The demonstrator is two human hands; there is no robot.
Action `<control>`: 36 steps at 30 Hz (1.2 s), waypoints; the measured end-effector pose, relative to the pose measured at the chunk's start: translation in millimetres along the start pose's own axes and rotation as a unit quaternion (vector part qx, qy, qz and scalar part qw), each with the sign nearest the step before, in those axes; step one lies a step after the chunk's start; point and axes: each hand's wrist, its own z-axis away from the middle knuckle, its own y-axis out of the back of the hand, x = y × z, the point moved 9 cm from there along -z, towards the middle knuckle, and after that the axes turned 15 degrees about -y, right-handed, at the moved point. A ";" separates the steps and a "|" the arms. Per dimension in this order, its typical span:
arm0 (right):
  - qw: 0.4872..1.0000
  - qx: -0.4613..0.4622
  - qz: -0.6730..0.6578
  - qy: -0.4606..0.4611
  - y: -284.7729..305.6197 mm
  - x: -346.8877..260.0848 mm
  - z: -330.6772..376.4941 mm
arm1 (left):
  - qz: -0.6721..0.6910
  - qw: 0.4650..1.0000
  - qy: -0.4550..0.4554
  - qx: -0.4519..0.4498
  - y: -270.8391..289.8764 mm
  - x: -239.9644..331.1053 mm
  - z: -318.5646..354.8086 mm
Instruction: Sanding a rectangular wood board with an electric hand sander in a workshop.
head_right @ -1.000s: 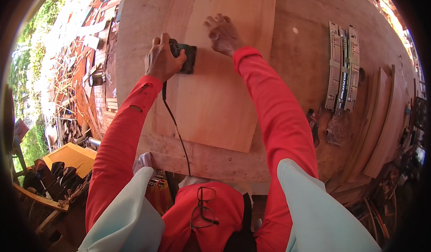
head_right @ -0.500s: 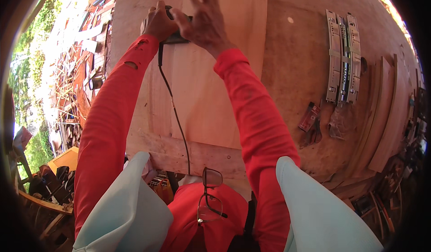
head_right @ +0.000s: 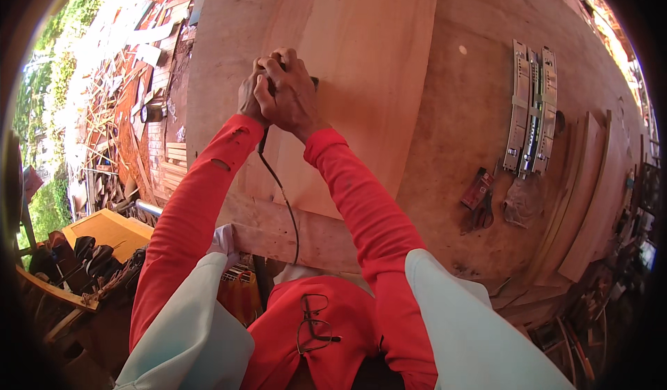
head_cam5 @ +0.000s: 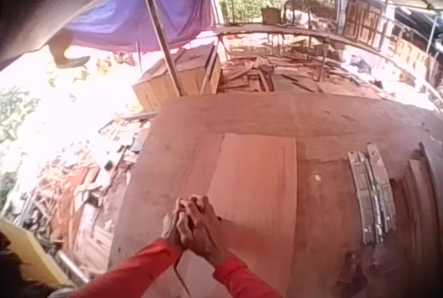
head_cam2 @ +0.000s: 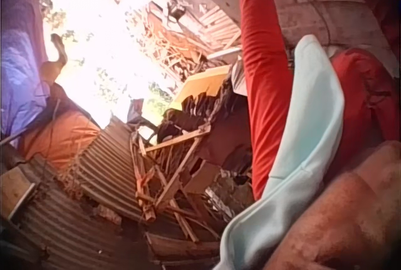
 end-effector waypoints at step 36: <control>0.898 0.224 0.377 -0.033 216.9 162.6 -122.8 | -0.056 0.994 0.088 -0.028 23.9 -66.8 -208.2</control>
